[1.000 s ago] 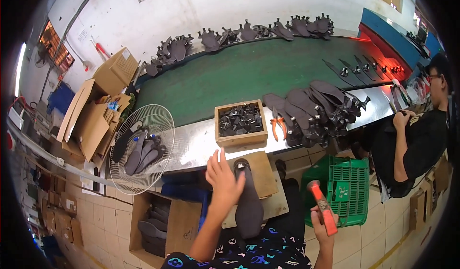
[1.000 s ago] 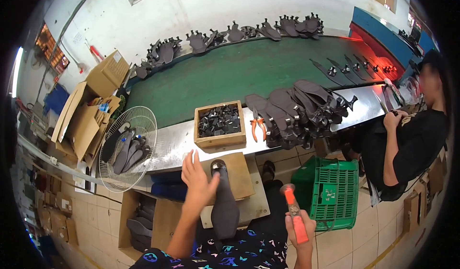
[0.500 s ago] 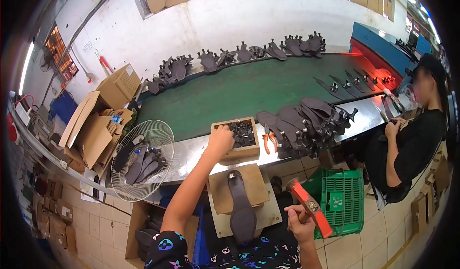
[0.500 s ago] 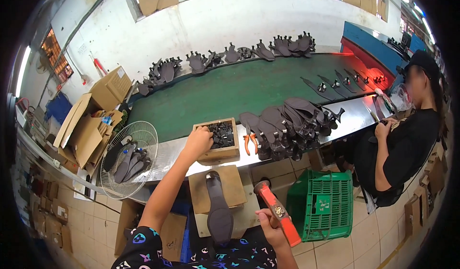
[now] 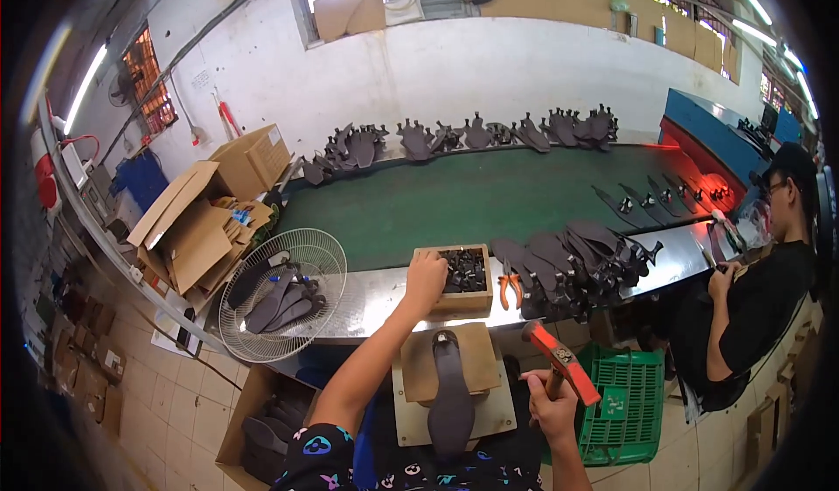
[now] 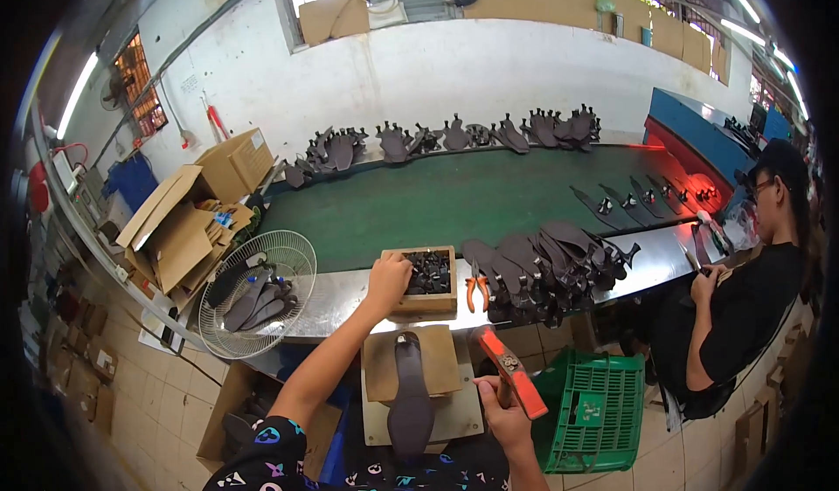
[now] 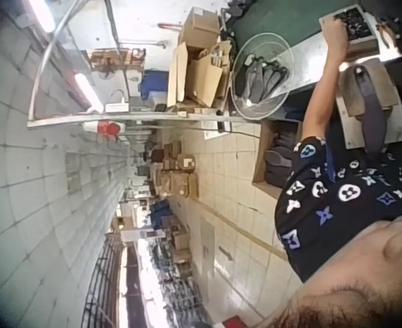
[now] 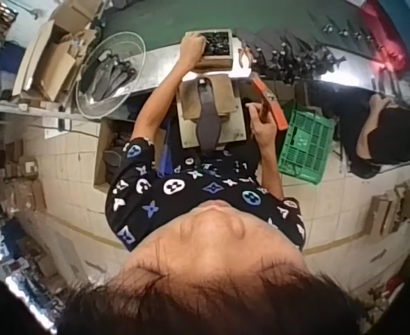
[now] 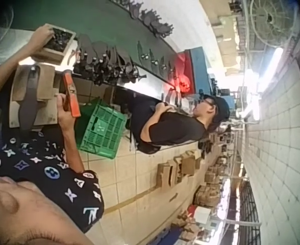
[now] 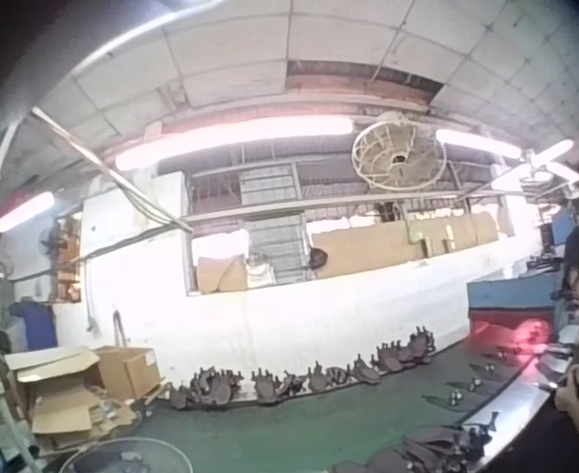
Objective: Hammering small plastic components onto shoe soles at a manufacturing workbench.
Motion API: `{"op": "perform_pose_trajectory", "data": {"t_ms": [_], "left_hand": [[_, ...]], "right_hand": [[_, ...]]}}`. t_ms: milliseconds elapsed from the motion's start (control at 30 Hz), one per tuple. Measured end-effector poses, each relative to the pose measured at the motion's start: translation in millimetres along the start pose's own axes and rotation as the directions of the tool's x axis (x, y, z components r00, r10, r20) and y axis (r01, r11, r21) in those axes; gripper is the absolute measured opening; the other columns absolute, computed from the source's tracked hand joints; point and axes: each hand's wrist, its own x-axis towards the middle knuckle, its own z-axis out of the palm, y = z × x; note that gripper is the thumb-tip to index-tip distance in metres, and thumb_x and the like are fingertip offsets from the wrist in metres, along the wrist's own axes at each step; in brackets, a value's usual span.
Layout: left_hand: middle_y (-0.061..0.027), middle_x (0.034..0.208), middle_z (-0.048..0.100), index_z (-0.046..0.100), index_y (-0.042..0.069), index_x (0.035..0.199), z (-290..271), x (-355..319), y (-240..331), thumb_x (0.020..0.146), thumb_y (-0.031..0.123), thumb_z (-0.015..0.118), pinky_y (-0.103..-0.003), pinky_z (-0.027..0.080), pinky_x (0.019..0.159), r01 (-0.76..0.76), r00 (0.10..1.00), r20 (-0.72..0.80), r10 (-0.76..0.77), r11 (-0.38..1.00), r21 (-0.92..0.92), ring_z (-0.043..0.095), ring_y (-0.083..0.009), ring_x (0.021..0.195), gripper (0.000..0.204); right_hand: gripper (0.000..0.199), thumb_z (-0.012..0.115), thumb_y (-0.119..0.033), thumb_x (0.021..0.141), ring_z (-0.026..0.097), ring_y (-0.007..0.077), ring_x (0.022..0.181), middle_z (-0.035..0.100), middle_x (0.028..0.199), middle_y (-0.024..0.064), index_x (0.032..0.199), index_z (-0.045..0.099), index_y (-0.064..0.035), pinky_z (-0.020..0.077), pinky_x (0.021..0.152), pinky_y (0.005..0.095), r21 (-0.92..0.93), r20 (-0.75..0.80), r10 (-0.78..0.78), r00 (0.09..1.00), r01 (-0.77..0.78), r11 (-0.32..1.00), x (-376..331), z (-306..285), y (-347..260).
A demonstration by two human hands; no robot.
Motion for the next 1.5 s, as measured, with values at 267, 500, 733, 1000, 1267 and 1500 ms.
{"op": "perform_pose_trajectory", "data": {"t_ms": [267, 500, 733, 1000, 1267, 1500], "left_hand": [[-0.001, 0.09, 0.069, 0.072, 0.001, 0.1, -115, -57, 86, 0.092, 0.001, 0.063, -0.021, 0.049, 0.064, 0.284, 0.897, 0.162, -0.411, 0.254, -0.925, 0.061, -0.0067, 0.074, 0.012], [-0.0053, 0.099, 0.064, 0.065, 0.001, 0.096, -138, -136, 128, 0.091, -0.004, 0.063, -0.02, 0.048, 0.064, 0.298, 0.864, 0.243, -0.442, 0.058, -0.953, 0.059, -0.0074, 0.079, 0.007], [-0.0077, 0.092, 0.064, 0.064, -0.001, 0.099, -102, -159, 75, 0.089, -0.002, 0.064, -0.027, 0.051, 0.068, 0.441, 0.839, 0.111, -0.533, 0.545, -0.713, 0.063, -0.0152, 0.077, 0.011], [-0.0135, 0.106, 0.064, 0.07, 0.002, 0.101, -15, 0, 33, 0.086, 0.011, 0.07, -0.043, 0.05, 0.088, 0.072, 0.989, 0.143, -0.024, 0.937, -0.343, 0.061, -0.0358, 0.102, 0.018], [-0.0165, 0.098, 0.063, 0.07, 0.002, 0.092, -10, 12, 16, 0.081, 0.004, 0.067, -0.045, 0.051, 0.079, 0.088, 0.963, 0.27, 0.005, 0.939, -0.331, 0.064, -0.0353, 0.092, 0.012], [-0.0101, 0.101, 0.067, 0.073, 0.007, 0.098, -4, 18, 15, 0.081, 0.018, 0.074, -0.042, 0.054, 0.085, -0.033, 0.977, 0.199, 0.075, 0.977, -0.21, 0.064, -0.0292, 0.103, 0.021]], "right_hand": [[0.018, 0.064, -0.012, 0.096, 0.044, 0.0037, 0.043, 0.07, 0.075, 0.0089, 0.108, 0.067, 0.0005, 0.0337, 0.04, 0.0196, -0.008, 0.003, -0.038, 0.999, 0.038, 0.999, -3, 2, -2], [0.012, 0.067, -0.01, 0.095, 0.045, 0.0036, 0.044, 0.07, 0.075, 0.0063, 0.099, 0.068, 0.0013, 0.0343, 0.04, 0.0199, -0.081, -0.054, -0.025, 0.998, 0.021, 0.997, 16, 52, -31], [0.011, 0.057, -0.003, 0.098, 0.035, 0.0048, 0.036, 0.045, 0.051, -0.0015, 0.098, 0.063, 0.0059, 0.0299, 0.037, 0.0223, 0.138, -0.132, -0.078, 0.988, 0.096, 0.986, -12, -17, 20], [0.012, 0.058, -0.005, 0.099, 0.033, 0.0059, 0.034, 0.043, 0.049, -0.0008, 0.097, 0.062, 0.0059, 0.0298, 0.035, 0.0226, 0.111, -0.211, -0.073, 0.975, 0.098, 0.989, -50, -36, 32], [0.01, 0.063, -0.006, 0.095, 0.043, 0.0033, 0.042, 0.052, 0.057, -0.0028, 0.097, 0.066, 0.0032, 0.0317, 0.039, 0.0204, -0.015, -0.249, -0.041, 0.968, 0.038, 0.999, -44, -51, 22], [0.009, 0.063, -0.006, 0.096, 0.042, 0.003, 0.042, 0.05, 0.056, -0.0033, 0.097, 0.067, 0.0027, 0.0324, 0.039, 0.0201, 0.06, -0.197, -0.055, 0.979, 0.069, 0.996, -16, -35, 27]]}}
